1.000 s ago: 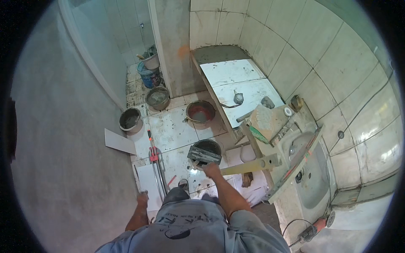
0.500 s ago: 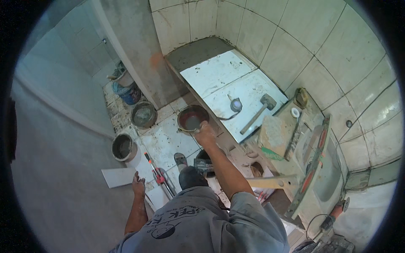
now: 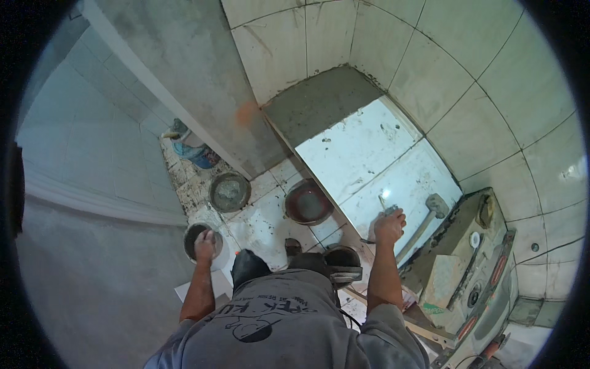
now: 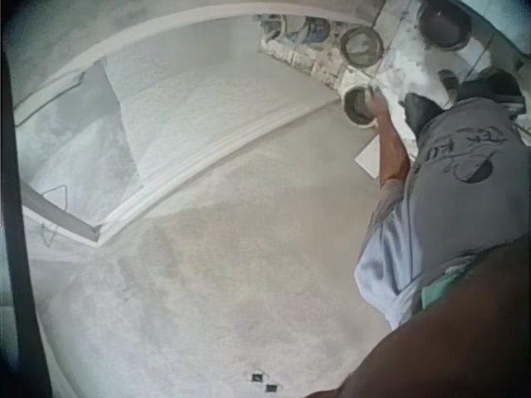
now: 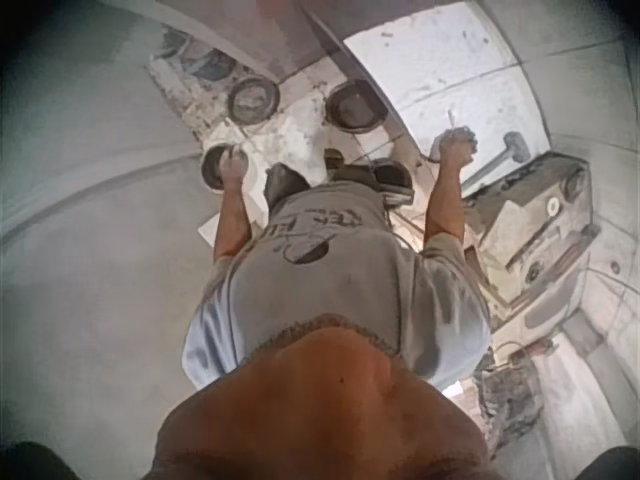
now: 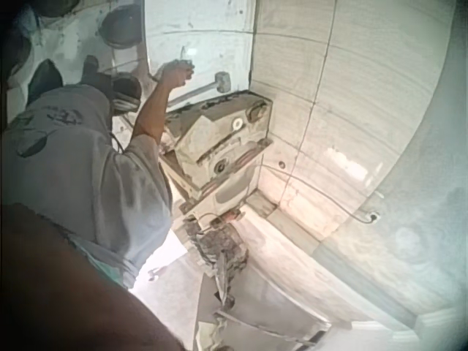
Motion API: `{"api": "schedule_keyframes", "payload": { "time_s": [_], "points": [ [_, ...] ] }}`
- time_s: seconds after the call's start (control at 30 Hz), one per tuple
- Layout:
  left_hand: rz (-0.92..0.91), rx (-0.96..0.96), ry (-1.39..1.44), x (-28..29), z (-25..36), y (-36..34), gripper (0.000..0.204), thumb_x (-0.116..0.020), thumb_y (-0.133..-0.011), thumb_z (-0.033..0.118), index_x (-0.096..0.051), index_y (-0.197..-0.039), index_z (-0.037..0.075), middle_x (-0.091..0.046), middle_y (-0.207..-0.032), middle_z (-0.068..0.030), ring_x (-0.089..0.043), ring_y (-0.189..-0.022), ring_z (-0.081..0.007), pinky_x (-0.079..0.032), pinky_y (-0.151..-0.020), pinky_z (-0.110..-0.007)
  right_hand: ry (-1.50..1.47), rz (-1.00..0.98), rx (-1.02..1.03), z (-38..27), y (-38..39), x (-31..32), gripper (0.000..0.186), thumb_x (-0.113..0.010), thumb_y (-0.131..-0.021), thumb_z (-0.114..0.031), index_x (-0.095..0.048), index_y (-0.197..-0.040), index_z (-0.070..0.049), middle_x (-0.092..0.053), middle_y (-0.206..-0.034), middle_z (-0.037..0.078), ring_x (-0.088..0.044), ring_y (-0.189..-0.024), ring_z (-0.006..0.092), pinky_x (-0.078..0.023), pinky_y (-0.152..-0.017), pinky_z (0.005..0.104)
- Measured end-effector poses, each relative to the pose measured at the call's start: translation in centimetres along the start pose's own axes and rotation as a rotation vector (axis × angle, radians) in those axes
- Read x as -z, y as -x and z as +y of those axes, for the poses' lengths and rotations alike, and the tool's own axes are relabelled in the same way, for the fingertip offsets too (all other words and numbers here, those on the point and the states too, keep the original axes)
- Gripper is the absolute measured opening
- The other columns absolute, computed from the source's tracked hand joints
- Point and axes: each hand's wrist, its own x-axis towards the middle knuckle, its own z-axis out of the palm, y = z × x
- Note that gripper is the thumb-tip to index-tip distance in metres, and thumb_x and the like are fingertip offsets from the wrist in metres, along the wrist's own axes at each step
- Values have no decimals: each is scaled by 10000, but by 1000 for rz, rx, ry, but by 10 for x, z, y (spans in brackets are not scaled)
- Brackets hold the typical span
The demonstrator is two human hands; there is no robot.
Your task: Install floor tiles in a bathroom by leveling the surface, cleaning tiles, and measuring.
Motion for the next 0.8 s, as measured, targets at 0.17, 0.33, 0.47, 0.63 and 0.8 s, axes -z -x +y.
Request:
{"api": "schedule_keyframes", "payload": {
  "time_s": [0.17, 0.33, 0.47, 0.63, 0.8],
  "points": [
    [-306, -165, -78, -84, 142, -23, 346, -532, -863, 303, -627, -989, -6, -647, -853, -156, -617, -780, -231, -464, -741, -318, -6, 35, 17, 1, -12, -7, 498, -619, -767, -270, -447, -1125, 30, -480, -1118, 218, -454, -1073, 369, -410, -893, 436],
    [-838, -236, -245, -141, 228, -50, 364, -549, -845, 351, -686, -825, 15, -614, -621, -108, -576, -613, -187, -442, -630, -305, -286, 184, -94, -7, 8, 28, 449, -651, -755, -301, -520, -1031, 29, -549, -1009, 219, -525, -964, 371, -432, -831, 432],
    [-1114, -323, -513, -187, 287, -53, 379, -587, -835, 327, -669, -714, -22, -606, -612, -58, -540, -590, -108, -426, -562, -268, -767, 133, -245, -26, 73, 47, 435, -674, -747, -307, -541, -1001, 21, -593, -858, 162, -567, -805, 247, -447, -754, 334],
    [-1605, -345, -208, -238, 322, -12, 521, -677, -785, 231, -494, -1193, -36, -553, -1148, -203, -539, -1072, -239, -426, -884, -297, -1248, 1, -758, -69, 164, 4, 382, -670, -751, -274, -515, -970, -2, -554, -807, 74, -517, -748, 147, -427, -667, 285],
    [-2201, -419, -184, -240, 315, 17, 739, -695, -784, 273, -302, -1349, 3, -383, -1330, -233, -392, -1239, -302, -348, -1002, -358, -1587, -50, -967, -154, 205, 11, 444, -622, -794, -289, -471, -1050, 41, -541, -952, 137, -553, -877, 216, -473, -691, 319]
  ]
}}
